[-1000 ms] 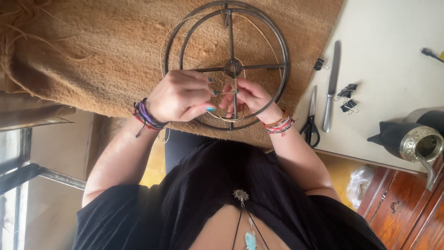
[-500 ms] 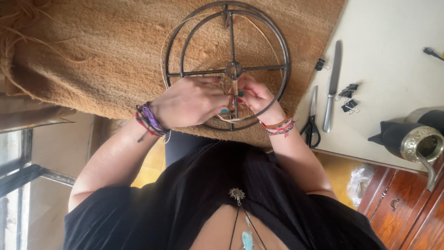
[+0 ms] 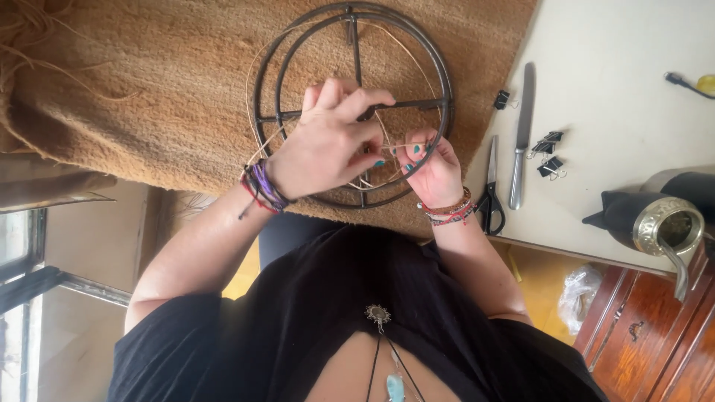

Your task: Wrapping twine around a circular metal frame to create a decorative pattern, likely for a dreamcatcher.

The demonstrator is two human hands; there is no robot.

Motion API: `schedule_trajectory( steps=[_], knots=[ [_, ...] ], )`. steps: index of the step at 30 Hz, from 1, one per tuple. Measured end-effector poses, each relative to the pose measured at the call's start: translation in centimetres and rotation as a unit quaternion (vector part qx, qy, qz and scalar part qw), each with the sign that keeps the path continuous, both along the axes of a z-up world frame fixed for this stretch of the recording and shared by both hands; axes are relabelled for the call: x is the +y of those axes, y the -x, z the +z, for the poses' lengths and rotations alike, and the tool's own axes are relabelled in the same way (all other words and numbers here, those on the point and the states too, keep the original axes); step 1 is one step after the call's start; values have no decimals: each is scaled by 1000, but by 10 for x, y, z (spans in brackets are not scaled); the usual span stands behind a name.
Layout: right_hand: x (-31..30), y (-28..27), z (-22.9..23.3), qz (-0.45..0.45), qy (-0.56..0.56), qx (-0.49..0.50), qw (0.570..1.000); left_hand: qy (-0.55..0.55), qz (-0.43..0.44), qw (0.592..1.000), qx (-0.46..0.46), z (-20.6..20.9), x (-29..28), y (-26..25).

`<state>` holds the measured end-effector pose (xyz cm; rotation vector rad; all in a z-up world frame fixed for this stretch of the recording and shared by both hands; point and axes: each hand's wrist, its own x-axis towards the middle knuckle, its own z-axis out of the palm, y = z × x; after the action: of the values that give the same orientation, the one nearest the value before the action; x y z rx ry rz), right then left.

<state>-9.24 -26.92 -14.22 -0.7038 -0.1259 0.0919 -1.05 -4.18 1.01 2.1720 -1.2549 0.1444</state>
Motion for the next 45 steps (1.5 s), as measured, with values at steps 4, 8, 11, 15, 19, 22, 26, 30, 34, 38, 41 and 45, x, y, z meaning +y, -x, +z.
schedule_trajectory(
  steps=[4,8,11,15,19,22,26,30,34,38,41,45],
  knots=[
    [0,-2,2,1,4,-18,1000,54,-32,996,69,1,7,0],
    [12,-2,36,40,34,-37,998,131,-62,981,129,-10,11,-3],
    [22,-4,50,56,27,-52,997,197,-97,959,178,-9,11,-10],
    [19,-3,38,103,3,-45,994,252,-135,924,255,-1,12,-13],
    [0,-13,36,77,109,-33,991,314,-148,872,347,-23,17,-10],
    [4,-13,54,30,214,-75,973,330,-137,883,306,-22,19,-4],
    [0,-7,38,36,80,-32,996,302,-124,915,239,-23,19,-2],
    [-11,-4,4,2,141,-5,990,315,-111,919,210,-16,19,1],
    [-18,-11,39,-53,545,-156,822,329,-125,915,200,-10,19,-2],
    [-13,4,43,-38,347,-61,935,340,-112,906,225,-17,23,-4],
    [-16,13,20,-10,41,-19,999,341,-120,906,220,-17,23,-6],
    [-24,27,-15,29,-137,-14,990,348,-85,908,217,-12,21,-2]
  ],
)
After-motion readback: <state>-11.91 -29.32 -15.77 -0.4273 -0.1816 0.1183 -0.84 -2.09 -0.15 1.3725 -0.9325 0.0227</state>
